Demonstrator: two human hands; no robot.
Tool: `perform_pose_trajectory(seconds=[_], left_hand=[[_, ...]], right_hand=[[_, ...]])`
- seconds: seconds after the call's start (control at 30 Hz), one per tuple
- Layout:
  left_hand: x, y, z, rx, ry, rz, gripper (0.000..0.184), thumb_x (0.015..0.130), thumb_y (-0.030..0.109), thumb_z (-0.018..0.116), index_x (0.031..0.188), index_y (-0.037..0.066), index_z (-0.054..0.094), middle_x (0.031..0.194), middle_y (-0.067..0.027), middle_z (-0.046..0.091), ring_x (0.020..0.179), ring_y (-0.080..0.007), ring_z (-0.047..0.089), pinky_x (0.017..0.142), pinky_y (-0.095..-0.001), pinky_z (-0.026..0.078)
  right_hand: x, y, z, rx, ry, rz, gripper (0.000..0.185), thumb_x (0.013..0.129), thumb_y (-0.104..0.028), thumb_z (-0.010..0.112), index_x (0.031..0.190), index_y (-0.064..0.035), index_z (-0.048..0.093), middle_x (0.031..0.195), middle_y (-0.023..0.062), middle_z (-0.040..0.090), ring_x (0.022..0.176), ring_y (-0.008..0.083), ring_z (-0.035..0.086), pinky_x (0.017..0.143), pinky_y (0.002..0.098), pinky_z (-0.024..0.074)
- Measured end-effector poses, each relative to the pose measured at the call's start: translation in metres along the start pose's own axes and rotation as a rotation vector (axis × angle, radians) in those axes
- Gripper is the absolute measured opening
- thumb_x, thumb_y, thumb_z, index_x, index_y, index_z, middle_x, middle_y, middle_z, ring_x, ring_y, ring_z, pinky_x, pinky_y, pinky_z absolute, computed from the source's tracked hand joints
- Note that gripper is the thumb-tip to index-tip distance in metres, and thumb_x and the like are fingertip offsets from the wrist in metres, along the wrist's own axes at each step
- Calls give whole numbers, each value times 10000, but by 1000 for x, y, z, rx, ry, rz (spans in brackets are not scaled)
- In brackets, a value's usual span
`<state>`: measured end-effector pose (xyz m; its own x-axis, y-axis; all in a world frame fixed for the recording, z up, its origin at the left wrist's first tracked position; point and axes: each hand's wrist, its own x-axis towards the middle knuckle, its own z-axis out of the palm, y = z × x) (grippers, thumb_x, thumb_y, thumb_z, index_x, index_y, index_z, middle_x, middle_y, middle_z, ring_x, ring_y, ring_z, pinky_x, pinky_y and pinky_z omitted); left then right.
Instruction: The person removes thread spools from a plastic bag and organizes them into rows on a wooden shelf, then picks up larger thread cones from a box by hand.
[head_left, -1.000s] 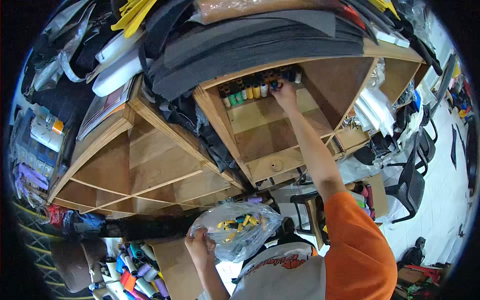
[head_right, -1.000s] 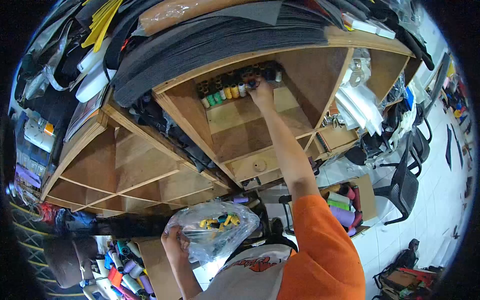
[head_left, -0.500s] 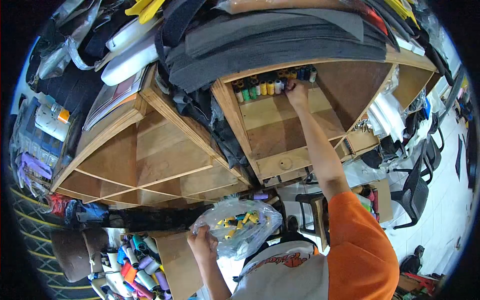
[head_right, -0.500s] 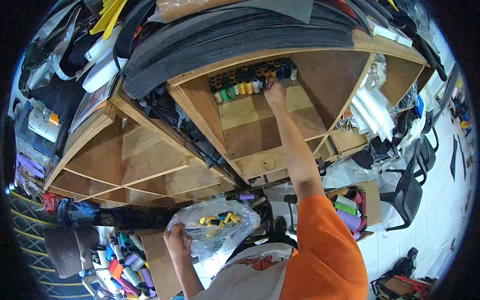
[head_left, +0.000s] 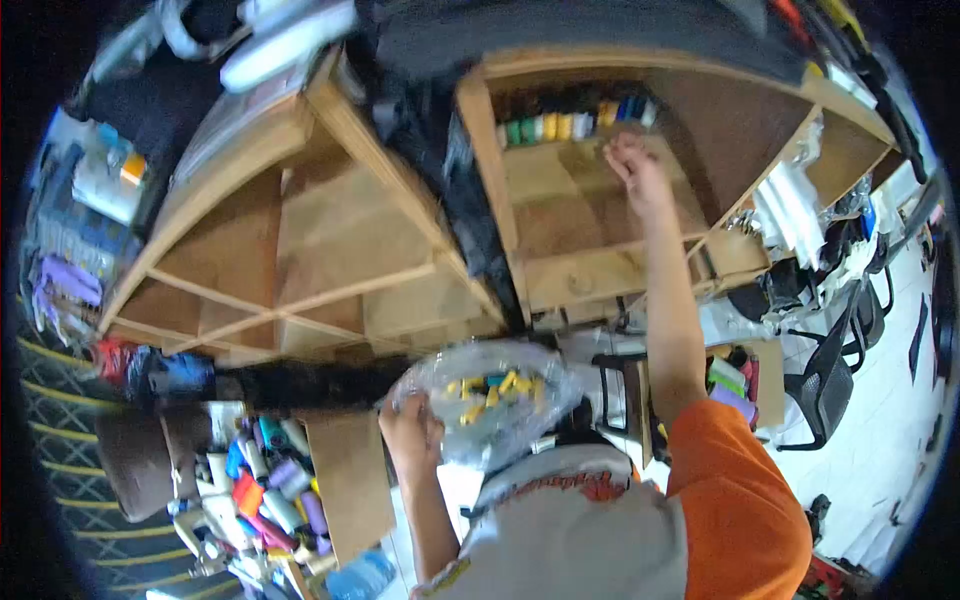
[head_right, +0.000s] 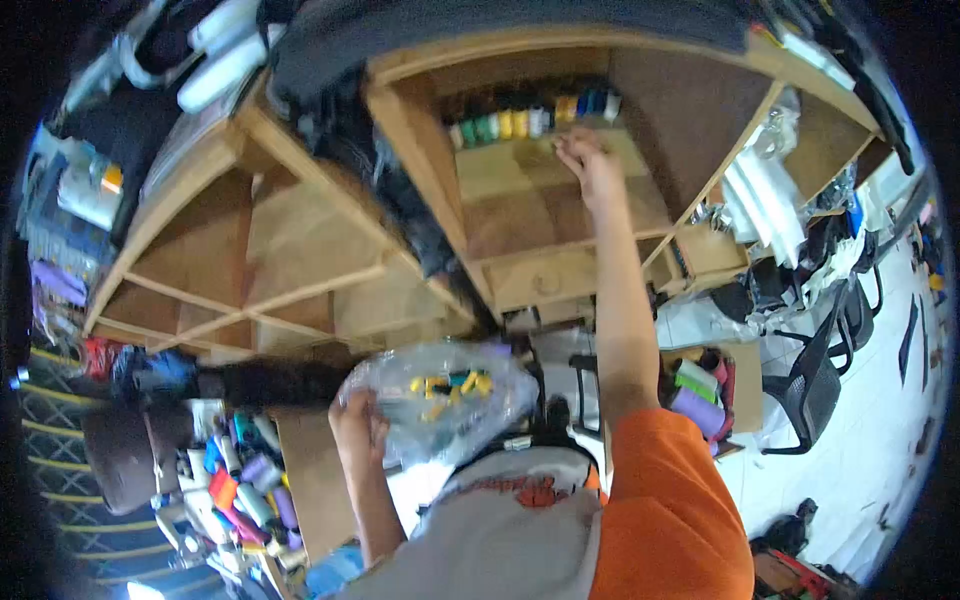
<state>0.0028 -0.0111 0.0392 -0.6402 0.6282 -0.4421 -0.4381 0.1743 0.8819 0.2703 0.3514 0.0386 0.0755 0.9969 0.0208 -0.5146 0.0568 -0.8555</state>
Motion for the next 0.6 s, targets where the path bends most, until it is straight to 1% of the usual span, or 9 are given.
perform_pose_trajectory(seconds=[0.03, 0.13, 0.17, 0.23, 0.27, 0.33, 0.4, 0.47, 0.6], left_hand=[[-1, 2, 3, 5, 12, -17, 195, 783, 37, 541, 961, -36, 574, 559, -8, 464, 358, -58, 342, 304, -227, 258], [-8, 9, 9, -55, -91, -1, 242, 795, 31, 538, 1023, -45, 568, 568, -10, 467, 365, -56, 353, 312, -216, 275], [-10, 10, 11, -57, -102, 6, 247, 797, 30, 539, 1030, -47, 565, 575, -13, 474, 363, -56, 353, 314, -211, 280], [-16, 16, 12, -78, -163, -5, 296, 802, 35, 541, 1084, -54, 555, 624, -30, 513, 367, -51, 363, 312, -211, 288], [-23, 20, 16, -74, -166, 0, 308, 803, 36, 541, 1097, -56, 551, 632, -31, 520, 366, -50, 363, 309, -212, 288], [-29, 23, 16, -44, -195, -23, 329, 808, 39, 541, 1123, -54, 543, 658, -31, 537, 363, -45, 365, 304, -219, 292], [-39, 24, 19, -44, -215, -7, 329, 809, 39, 539, 1126, -49, 545, 636, -26, 525, 361, -46, 356, 306, -221, 291], [-48, 27, 23, -41, -236, 8, 329, 811, 41, 538, 1130, -44, 547, 604, -20, 507, 360, -47, 346, 307, -223, 285], [-55, 22, 20, -49, -281, 25, 328, 830, 55, 555, 1144, -39, 543, 595, -23, 510, 351, -42, 344, 302, -207, 276]], right_hand=[[-30, -10, 1, 116, -156, 99, 231, 913, -109, 464, 1062, 55, 529, 938, 127, 600, 875, 196, 618, 732, 317, 538], [-124, -12, -13, 356, -1015, 388, 333, 922, -196, 508, 1106, 81, 534, 1017, 196, 614, 889, 248, 632, 752, 344, 540], [-158, -10, 1, 347, -1253, 482, 366, 915, -205, 530, 1132, 90, 533, 1042, 212, 615, 912, 262, 632, 768, 346, 537], [-210, -1, 34, -63, -1522, 611, 375, 937, -220, 495, 1224, 20, 521, 1117, 174, 609, 1025, 232, 602, 814, 332, 519], [-236, 17, 44, -270, -1462, 693, 346, 920, -192, 508, 1215, -15, 540, 1145, 183, 595, 1056, 250, 584, 872, 333, 485], [-269, 82, 50, -821, -1484, 338, 386, 865, -189, 558, 1201, -2, 537, 1153, 219, 576, 1077, 302, 563, 916, 358, 441], [-292, 155, 39, -951, -1242, 366, 417, 797, -189, 598, 1178, -26, 544, 1144, 227, 573, 1063, 347, 557, 932, 387, 407], [-299, 212, 31, -997, -1071, 298, 416, 795, -187, 599, 1177, -30, 545, 1141, 224, 575, 1061, 346, 559, 927, 389, 410], [-304, 253, 29, -1076, -1022, 191, 416, 789, -184, 601, 1175, -39, 546, 1136, 219, 579, 1055, 342, 563, 918, 393, 415]])
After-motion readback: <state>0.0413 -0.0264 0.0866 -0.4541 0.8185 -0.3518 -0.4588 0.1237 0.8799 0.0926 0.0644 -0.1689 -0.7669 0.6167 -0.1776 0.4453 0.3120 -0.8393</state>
